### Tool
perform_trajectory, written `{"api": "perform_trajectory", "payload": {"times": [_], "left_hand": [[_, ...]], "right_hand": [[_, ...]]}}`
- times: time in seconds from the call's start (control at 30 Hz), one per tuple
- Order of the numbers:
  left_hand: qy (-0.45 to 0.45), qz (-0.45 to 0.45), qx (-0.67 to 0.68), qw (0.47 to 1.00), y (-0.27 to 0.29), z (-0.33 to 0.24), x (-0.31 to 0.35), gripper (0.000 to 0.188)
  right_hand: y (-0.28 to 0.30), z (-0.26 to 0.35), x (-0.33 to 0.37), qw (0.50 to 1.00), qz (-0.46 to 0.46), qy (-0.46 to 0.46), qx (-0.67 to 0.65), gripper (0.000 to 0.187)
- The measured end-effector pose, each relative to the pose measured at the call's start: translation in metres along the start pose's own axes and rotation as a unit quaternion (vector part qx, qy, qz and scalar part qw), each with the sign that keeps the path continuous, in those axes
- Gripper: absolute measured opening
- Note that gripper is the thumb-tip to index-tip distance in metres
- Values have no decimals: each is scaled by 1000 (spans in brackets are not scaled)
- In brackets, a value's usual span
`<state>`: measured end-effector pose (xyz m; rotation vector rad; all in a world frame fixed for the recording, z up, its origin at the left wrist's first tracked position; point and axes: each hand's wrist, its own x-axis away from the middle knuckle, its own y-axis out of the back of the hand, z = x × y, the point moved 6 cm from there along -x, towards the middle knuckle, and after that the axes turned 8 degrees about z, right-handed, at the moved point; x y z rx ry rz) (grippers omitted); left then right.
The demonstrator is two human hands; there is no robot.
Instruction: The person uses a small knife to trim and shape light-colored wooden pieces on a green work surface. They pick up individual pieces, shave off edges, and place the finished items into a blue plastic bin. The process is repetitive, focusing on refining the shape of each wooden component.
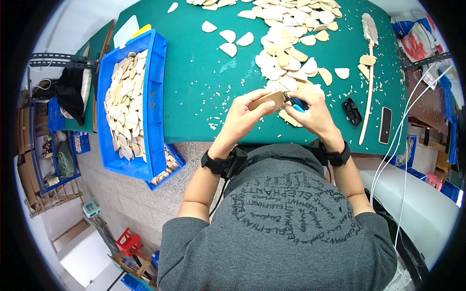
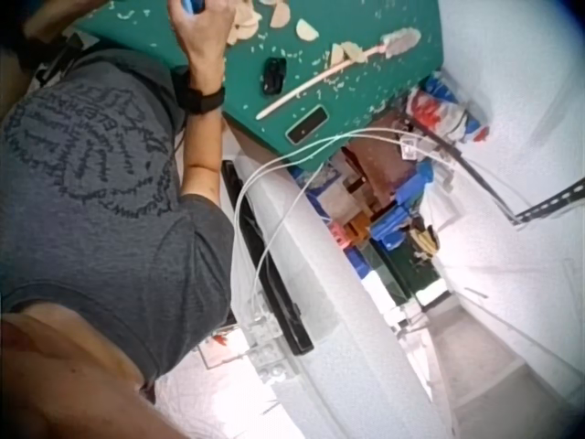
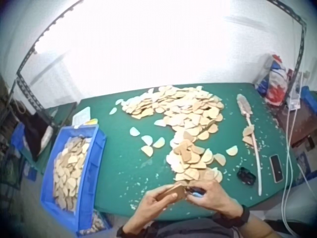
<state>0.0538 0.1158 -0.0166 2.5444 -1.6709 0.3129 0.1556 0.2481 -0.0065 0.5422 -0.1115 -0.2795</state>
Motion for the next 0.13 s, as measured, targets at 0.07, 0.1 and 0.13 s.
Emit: {"api": "perform_trajectory", "payload": {"times": [0.07,0.1,0.13], "left_hand": [[-8,-2,-7,1000,2,1,1,32],[-10,-5,-16,1000,4,1,2,33],[-12,-7,-26,1000,6,1,3,34]], "right_hand": [[-2,2,-2,1000,4,-1,8,30],[-4,3,-3,1000,11,-5,12,31],[-4,5,-4,1000,18,-10,16,33]]}}
